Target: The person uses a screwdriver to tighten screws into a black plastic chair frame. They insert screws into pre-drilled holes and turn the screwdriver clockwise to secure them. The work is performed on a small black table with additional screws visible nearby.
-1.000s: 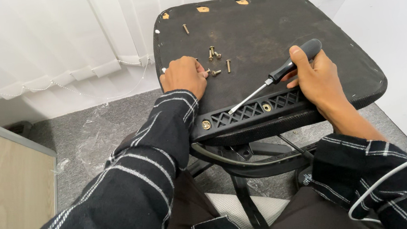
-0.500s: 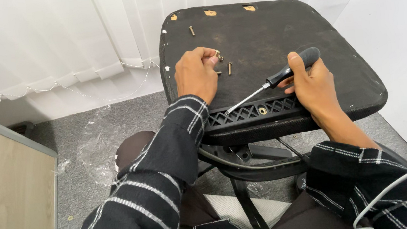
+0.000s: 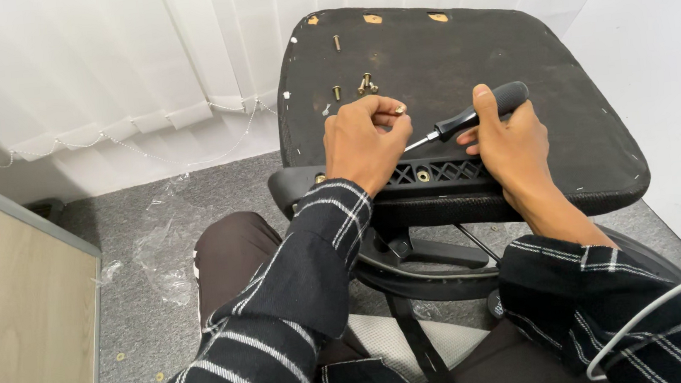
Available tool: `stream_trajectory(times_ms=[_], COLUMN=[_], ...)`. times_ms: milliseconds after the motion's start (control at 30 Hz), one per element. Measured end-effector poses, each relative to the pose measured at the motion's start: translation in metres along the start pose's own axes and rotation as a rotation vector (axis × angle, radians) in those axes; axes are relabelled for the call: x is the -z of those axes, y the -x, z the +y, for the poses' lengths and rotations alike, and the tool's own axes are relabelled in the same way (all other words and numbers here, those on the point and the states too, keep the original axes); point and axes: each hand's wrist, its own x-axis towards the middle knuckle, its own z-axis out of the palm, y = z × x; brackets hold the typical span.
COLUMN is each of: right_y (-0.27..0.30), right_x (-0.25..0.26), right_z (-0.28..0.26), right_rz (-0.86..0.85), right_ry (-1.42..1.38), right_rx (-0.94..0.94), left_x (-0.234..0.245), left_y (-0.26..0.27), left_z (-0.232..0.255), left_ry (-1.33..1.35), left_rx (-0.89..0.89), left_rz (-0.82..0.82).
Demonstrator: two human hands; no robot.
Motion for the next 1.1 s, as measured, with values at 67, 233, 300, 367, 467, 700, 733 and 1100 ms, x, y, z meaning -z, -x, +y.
stream_trajectory(times_ms=[67, 233, 300, 367, 467, 700, 733, 1100], right_y=[0.001, -0.009, -0.012, -0.016, -0.019, -0.02, -0.019, -0.022], right_x=[-0.001, -0.001, 0.0, 0.004, 0.009, 0.015, 0.015, 0.015], right_z=[0.003, 0.02, 0.03, 0.039, 0.049, 0.053, 0.053, 0.053], right_rz=[0.014, 0.089, 0.109, 0.121, 0.128, 0.124, 0.124, 0.091], right_ry=[-0.036, -0.29, -0.455, -0.532, -0.609, -0.707, -0.709, -0.699], right_rx=[-0.014, 0.038, 0.057, 0.075, 0.078, 0.061, 0.06, 0.054], left_x=[0.003, 0.005, 0.005, 0.003, 0.0, -0.002, -0.001, -0.006], left_y=[0.007, 0.015, 0.021, 0.023, 0.025, 0.023, 0.022, 0.019], left_z=[0.001, -0.003, -0.008, -0.012, -0.015, -0.018, -0.019, -0.027], left_ry=[0.051, 0.079, 0.052, 0.056, 0.024, -0.068, -0.068, -0.155], left_rx=[0.023, -0.027, -0.045, -0.072, -0.098, -0.106, -0.13, -0.319], left_rz=[-0.007, -0.069, -0.116, -0.139, -0.171, -0.25, -0.262, -0.28])
